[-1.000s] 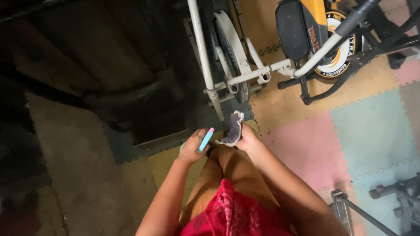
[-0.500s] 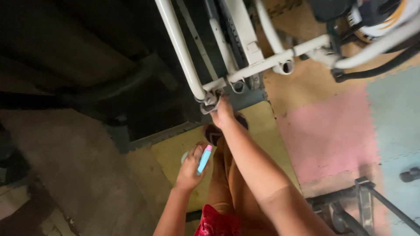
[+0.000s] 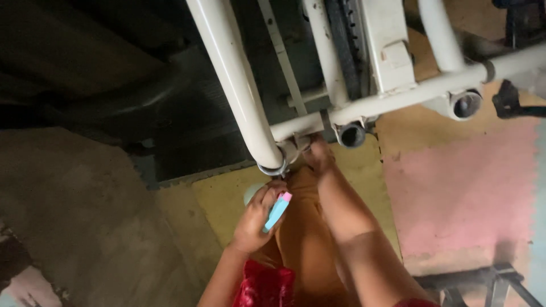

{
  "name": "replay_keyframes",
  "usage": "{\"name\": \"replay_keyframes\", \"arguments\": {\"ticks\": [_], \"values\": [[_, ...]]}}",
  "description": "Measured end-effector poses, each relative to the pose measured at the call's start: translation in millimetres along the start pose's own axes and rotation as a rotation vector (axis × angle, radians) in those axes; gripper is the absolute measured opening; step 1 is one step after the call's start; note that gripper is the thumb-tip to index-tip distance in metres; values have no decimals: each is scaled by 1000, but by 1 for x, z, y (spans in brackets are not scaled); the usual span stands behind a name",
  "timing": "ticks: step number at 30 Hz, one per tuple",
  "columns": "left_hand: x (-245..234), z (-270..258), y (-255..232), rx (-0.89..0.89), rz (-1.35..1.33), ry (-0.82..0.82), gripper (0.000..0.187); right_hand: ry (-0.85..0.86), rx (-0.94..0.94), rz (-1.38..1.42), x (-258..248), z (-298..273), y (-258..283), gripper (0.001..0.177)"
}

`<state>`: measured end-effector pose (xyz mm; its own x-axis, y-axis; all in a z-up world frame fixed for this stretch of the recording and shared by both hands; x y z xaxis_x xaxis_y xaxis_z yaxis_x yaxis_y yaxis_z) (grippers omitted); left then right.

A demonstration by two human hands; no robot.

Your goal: Cleaning and wiping down various gym equipment using a spray bottle and a cloth.

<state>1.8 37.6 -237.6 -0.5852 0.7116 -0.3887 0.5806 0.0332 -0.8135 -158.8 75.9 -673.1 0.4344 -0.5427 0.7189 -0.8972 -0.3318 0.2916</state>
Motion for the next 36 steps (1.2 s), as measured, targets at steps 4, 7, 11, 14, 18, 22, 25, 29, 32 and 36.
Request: {"name": "replay_keyframes", "arguments": {"ticks": [4,7,11,14,18,22,25,29,32,36], "values": [[0,-9,-1,52,75,-62,57,15,-32,241,14,-12,-12,33],[-6,-20,-22,40,77,-120,54,36,-78,398,47,-28,4,33],[-16,-43,-65,5,88,-108,53,-41,-51,530,117,-73,40,30],[-21,-57,-100,24,126,-101,57,-95,100,493,161,-104,59,29],[-19,-65,-128,-4,155,-125,52,34,169,255,203,-152,94,31],[-24,-70,-154,-17,128,-186,56,195,97,37,272,-245,176,35],[-28,-70,-166,82,149,-192,52,223,141,-43,332,-321,249,41],[-35,-72,-196,286,207,-102,46,148,204,-246,345,-392,285,43],[-37,-70,-214,324,280,-22,44,148,71,-289,339,-427,256,41],[-45,-74,-221,411,370,101,33,68,-144,-313,367,-470,219,40]]}}
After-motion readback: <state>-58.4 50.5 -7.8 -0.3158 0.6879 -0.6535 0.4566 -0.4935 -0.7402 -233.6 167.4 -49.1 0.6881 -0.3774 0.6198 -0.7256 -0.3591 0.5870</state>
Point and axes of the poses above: each hand's wrist, its own z-axis towards the middle knuckle, its own x-axis out of the palm, y = z × x, the point moved 1 cm from there along z, towards the middle knuckle, and after that the axes turned 2 degrees about y, right-handed, at the moved point
